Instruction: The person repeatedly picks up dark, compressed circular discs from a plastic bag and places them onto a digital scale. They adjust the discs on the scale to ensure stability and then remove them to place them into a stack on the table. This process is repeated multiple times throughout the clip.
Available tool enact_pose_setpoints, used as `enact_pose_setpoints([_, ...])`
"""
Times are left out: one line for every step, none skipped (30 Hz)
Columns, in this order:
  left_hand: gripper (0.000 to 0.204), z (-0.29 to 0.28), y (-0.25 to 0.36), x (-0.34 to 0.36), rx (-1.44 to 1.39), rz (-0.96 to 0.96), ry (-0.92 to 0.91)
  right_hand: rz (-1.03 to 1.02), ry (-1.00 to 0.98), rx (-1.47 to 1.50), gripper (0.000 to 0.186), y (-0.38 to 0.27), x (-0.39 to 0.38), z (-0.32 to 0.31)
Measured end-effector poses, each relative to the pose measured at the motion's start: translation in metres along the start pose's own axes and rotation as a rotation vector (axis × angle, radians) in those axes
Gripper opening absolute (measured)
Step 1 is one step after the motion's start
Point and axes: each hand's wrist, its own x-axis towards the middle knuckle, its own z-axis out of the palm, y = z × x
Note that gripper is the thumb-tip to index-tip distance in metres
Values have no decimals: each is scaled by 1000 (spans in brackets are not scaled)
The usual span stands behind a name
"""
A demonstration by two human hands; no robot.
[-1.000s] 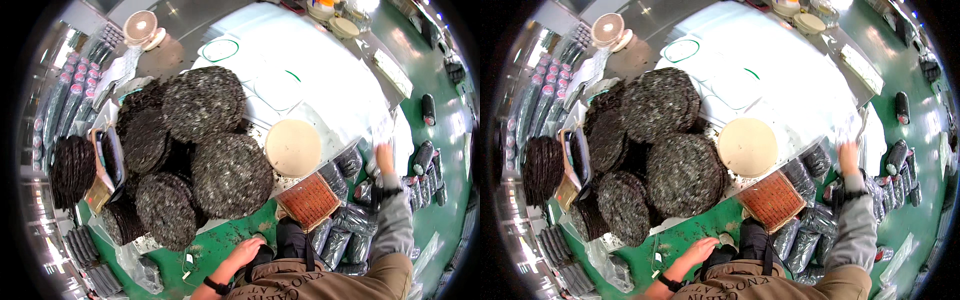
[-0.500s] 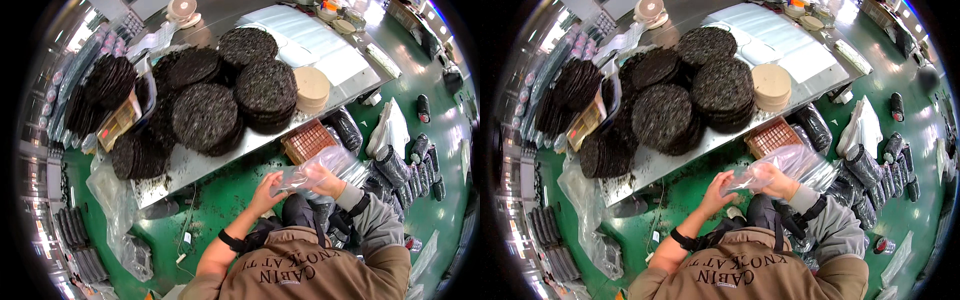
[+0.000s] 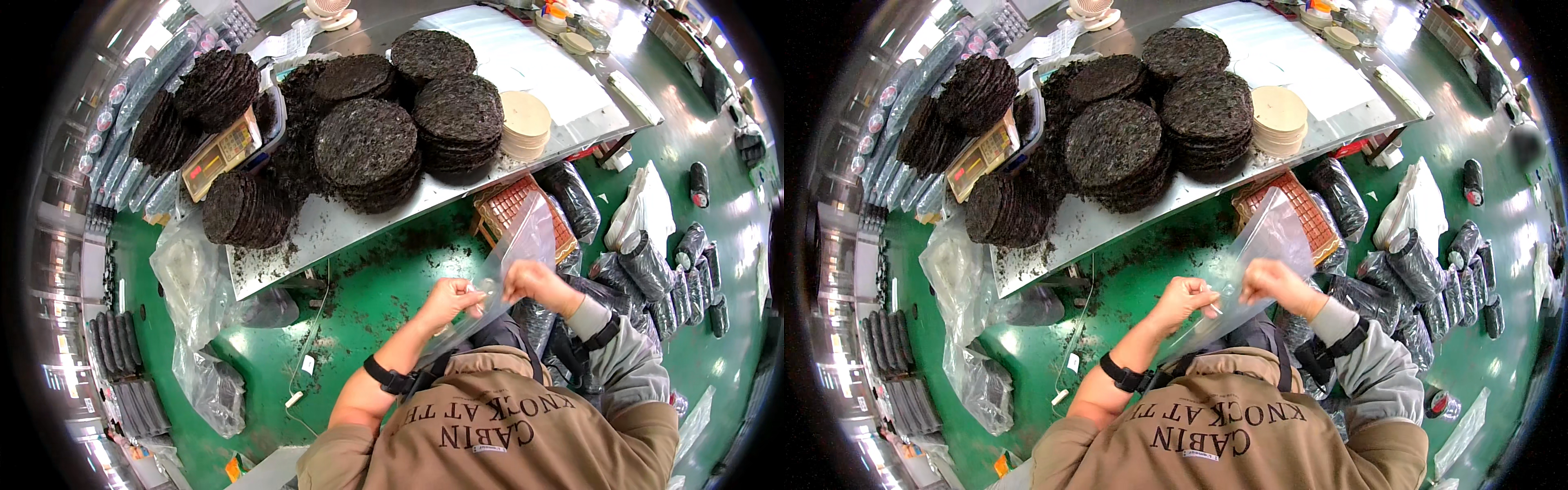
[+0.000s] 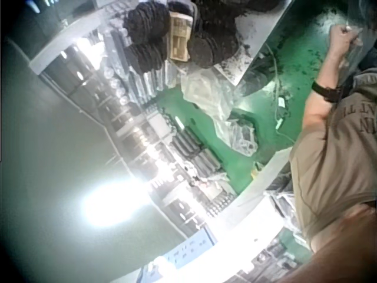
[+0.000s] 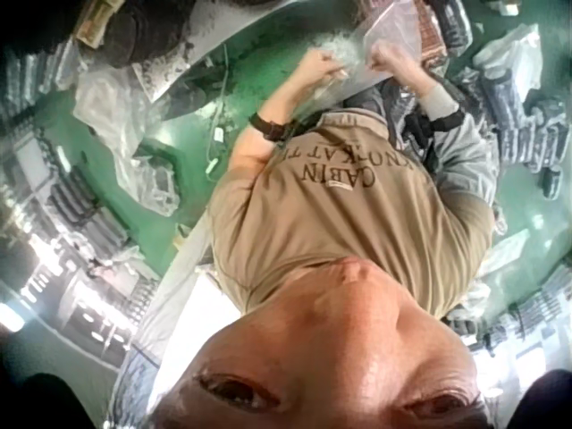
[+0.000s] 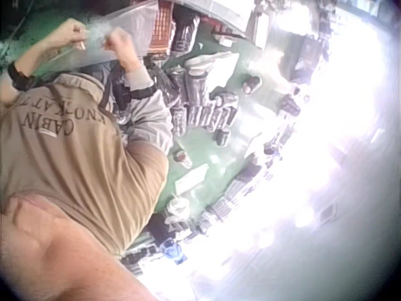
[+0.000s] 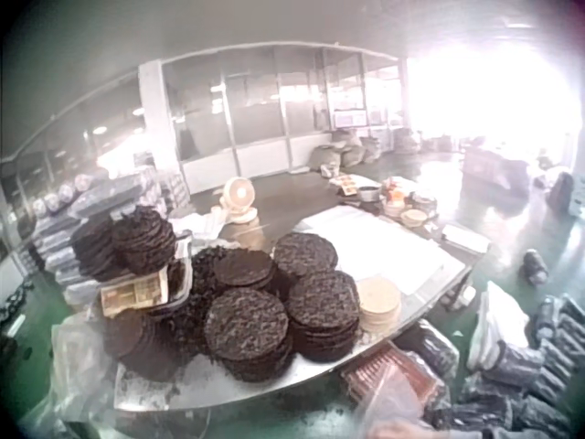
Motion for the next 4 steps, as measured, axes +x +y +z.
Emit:
enact_pose_setpoints([19,4,-1,5,54,-21,48,-23,-28,-118,24,6,0,10])
enact_pose_setpoints([21,10,-2,9,109,-45,92,-46,-52,-235,24,11,-1,20])
enact_pose_setpoints([24,16,-5,12,76,2,100,-74,-30,-324,24,14,-1,25])
enact_pose_setpoints([24,17,-4,12,80,0,92,-109,18,-581,27,11,0,27])
